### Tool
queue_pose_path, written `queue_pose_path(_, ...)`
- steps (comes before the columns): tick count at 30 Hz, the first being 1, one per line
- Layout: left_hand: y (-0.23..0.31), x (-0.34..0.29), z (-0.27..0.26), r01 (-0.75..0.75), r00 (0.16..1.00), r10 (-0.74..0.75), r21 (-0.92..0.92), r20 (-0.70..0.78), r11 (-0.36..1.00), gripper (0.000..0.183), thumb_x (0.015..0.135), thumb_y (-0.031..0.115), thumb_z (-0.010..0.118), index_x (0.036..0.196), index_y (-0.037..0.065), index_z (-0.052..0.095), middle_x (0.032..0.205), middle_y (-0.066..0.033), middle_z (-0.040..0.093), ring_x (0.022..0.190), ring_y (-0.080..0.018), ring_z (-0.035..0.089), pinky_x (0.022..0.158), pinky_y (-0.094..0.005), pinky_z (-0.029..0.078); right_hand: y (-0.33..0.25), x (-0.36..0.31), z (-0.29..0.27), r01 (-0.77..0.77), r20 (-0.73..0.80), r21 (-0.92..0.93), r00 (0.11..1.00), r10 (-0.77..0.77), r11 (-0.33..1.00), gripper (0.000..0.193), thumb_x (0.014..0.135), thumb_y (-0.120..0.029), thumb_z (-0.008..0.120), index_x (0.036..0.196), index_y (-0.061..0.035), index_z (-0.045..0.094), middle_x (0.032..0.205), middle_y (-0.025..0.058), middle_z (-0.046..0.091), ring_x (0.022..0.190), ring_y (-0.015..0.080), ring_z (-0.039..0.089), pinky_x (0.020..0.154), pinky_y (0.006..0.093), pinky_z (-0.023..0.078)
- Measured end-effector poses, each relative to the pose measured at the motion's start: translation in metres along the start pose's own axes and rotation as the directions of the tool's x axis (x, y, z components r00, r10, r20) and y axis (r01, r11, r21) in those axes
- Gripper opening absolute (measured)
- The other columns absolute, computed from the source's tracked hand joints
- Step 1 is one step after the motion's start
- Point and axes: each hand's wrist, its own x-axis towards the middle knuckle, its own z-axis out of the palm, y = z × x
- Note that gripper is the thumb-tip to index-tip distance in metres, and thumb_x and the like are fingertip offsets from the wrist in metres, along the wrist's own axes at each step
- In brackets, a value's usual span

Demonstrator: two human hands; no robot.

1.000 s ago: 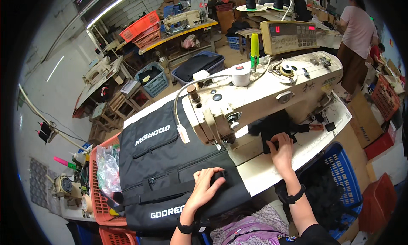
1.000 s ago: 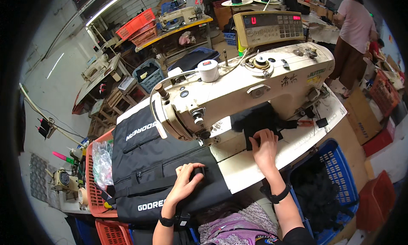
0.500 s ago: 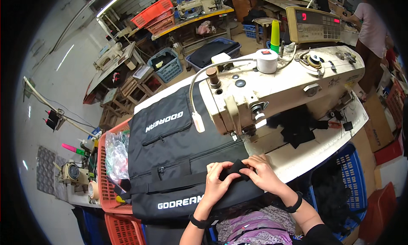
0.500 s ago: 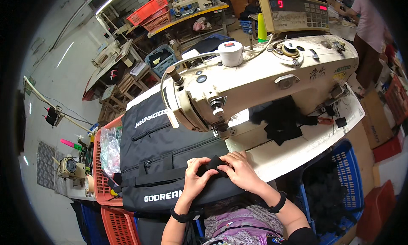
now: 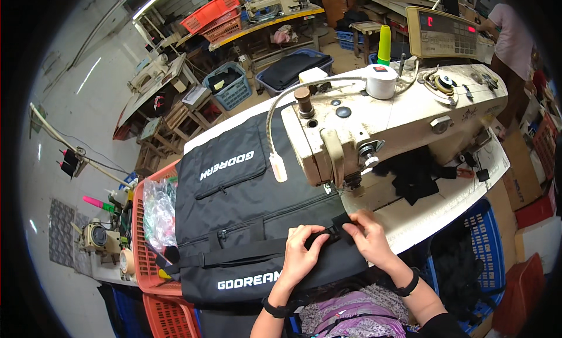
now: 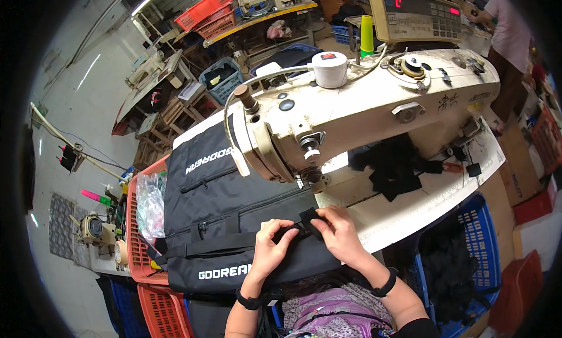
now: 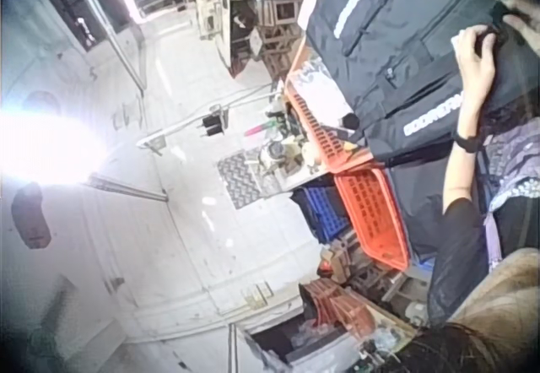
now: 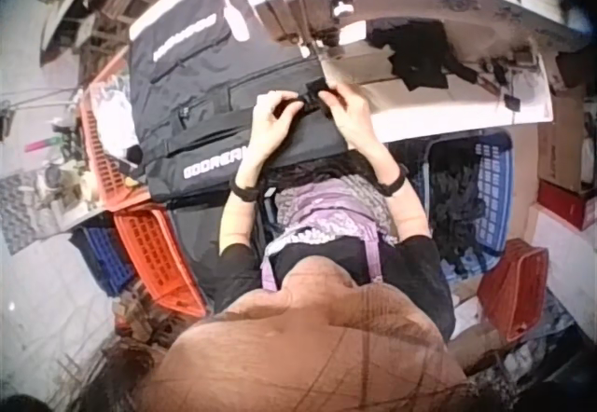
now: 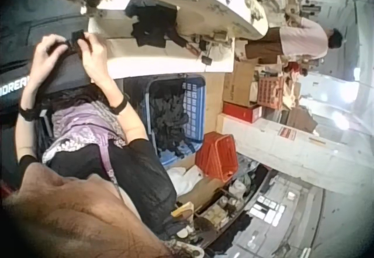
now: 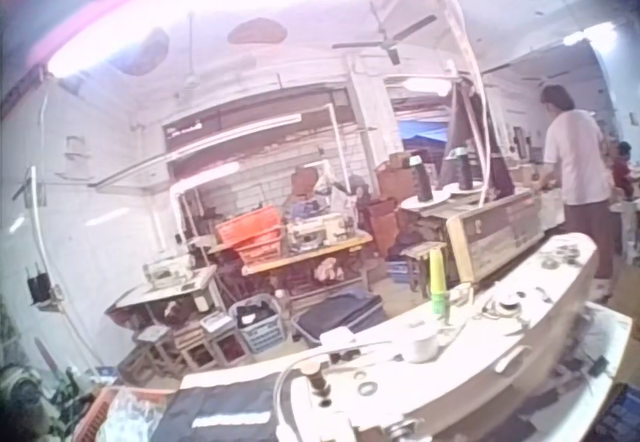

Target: Sewing straps and finishing a black garment bag using an industrial sewing machine.

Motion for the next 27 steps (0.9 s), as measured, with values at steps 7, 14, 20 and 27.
queue_pose_path(7,-0.003,-0.003,0.005,0.04,0.993,-0.049,-0.085,-0.106,0.996,0.016,0.08,0.01,0.073,0.094,0.003,0.068,0.082,-0.0086,0.064,0.079,-0.0241,0.054,0.075,-0.0329,0.044,-0.01,0.001,-0.003,0.181,-0.072,-0.115,0.979,-0.19,0.977,0.016,0.077,0.0,0.072,0.089,-0.003,0.063,0.078,0.0083,0.063,0.069,0.025,0.057,0.071,0.0352,0.043)
queue_pose_path(14,-0.004,-0.002,0.005,0.015,0.989,-0.03,-0.106,-0.146,0.994,0.016,0.079,0.008,0.073,0.093,0.003,0.068,0.082,-0.0086,0.064,0.077,-0.0229,0.053,0.072,-0.0318,0.043,-0.012,0.004,-0.007,0.279,0.031,-0.095,0.96,-0.277,0.956,0.016,0.074,0.001,0.073,0.086,-0.0038,0.063,0.074,0.0058,0.062,0.066,0.0229,0.057,0.071,0.0343,0.041)
queue_pose_path(20,-0.003,0.002,0.005,-0.006,0.99,-0.005,-0.08,-0.138,0.997,0.014,0.079,0.008,0.074,0.091,0.003,0.068,0.081,-0.0083,0.065,0.077,-0.0233,0.055,0.073,-0.0321,0.043,-0.01,0.008,-0.002,0.303,0.033,-0.208,0.952,-0.303,0.93,0.012,0.076,-0.001,0.071,0.084,-0.0043,0.064,0.074,0.0058,0.062,0.068,0.0228,0.058,0.073,0.0353,0.042)
queue_pose_path(27,-0.005,-0.006,0.007,-0.183,0.962,0.202,0.116,-0.184,0.976,0.012,0.075,0.004,0.073,0.084,0.005,0.066,0.081,-0.0077,0.067,0.076,-0.025,0.06,0.076,-0.0341,0.04,0.006,-0.003,0.007,0.229,0.111,-0.148,0.971,-0.214,0.962,0.011,0.083,-0.013,0.065,0.09,-0.0041,0.065,0.085,0.0111,0.065,0.085,0.0295,0.062,0.083,0.0403,0.044)
